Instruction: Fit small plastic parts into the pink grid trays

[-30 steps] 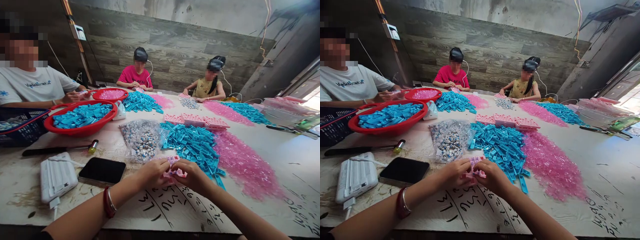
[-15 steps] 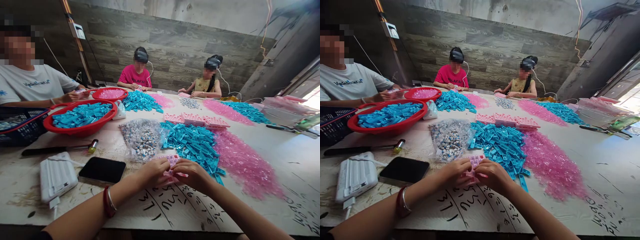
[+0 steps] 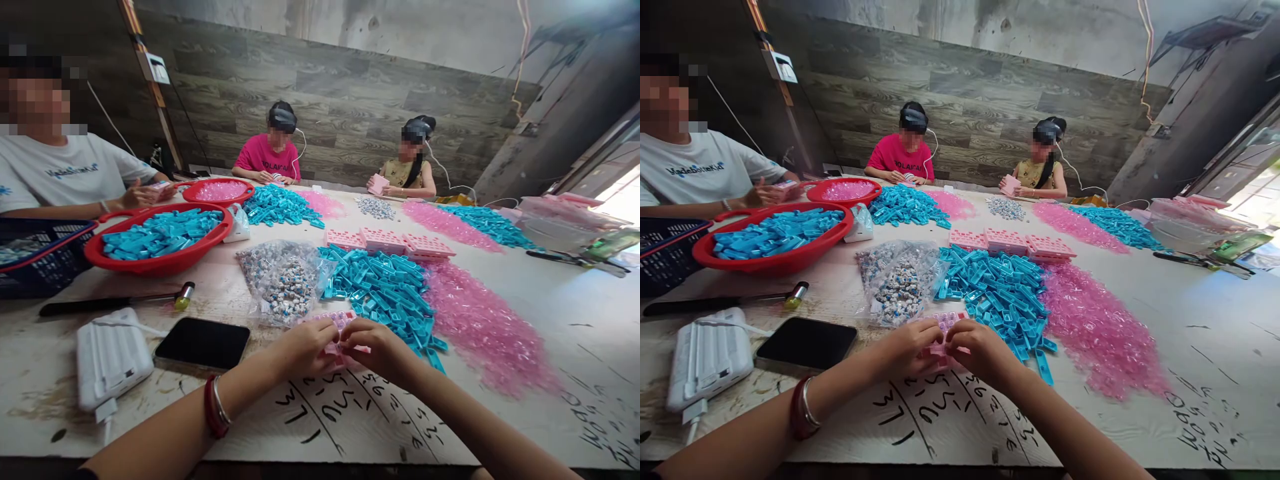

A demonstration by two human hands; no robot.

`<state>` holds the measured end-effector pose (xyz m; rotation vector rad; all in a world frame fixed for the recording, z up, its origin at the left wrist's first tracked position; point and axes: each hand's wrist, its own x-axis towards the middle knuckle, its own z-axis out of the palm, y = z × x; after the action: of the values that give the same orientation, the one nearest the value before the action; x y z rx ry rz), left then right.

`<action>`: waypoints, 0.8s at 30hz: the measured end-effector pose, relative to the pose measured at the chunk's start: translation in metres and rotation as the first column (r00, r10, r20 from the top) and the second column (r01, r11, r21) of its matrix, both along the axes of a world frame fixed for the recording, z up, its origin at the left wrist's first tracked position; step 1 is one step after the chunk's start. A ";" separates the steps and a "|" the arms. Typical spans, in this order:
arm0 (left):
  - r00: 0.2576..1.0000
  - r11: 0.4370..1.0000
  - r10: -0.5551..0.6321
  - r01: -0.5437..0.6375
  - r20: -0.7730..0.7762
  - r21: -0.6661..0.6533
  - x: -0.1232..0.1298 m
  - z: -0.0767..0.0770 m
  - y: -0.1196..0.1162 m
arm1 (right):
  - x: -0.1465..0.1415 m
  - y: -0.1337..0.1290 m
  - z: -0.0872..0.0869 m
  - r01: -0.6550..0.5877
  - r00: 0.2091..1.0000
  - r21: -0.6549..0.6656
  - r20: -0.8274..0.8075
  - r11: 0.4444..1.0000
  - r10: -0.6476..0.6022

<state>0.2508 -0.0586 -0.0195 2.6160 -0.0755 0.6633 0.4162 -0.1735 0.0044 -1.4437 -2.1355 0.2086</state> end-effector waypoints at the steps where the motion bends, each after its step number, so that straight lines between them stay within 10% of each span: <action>1: 1.000 1.000 0.003 -0.003 0.000 -0.002 0.000 -0.001 0.000 | 0.000 0.000 0.000 0.000 1.000 -0.005 -0.005 1.000 0.000; 24: 0.996 0.999 0.052 -0.052 0.072 -0.003 0.006 -0.004 -0.007 | -0.005 0.004 0.004 0.043 0.994 -0.027 0.103 0.999 -0.040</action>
<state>0.2569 -0.0657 -0.0230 2.6007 -0.0286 0.7752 0.4117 -0.1698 0.0084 -1.5445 -2.1902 0.1541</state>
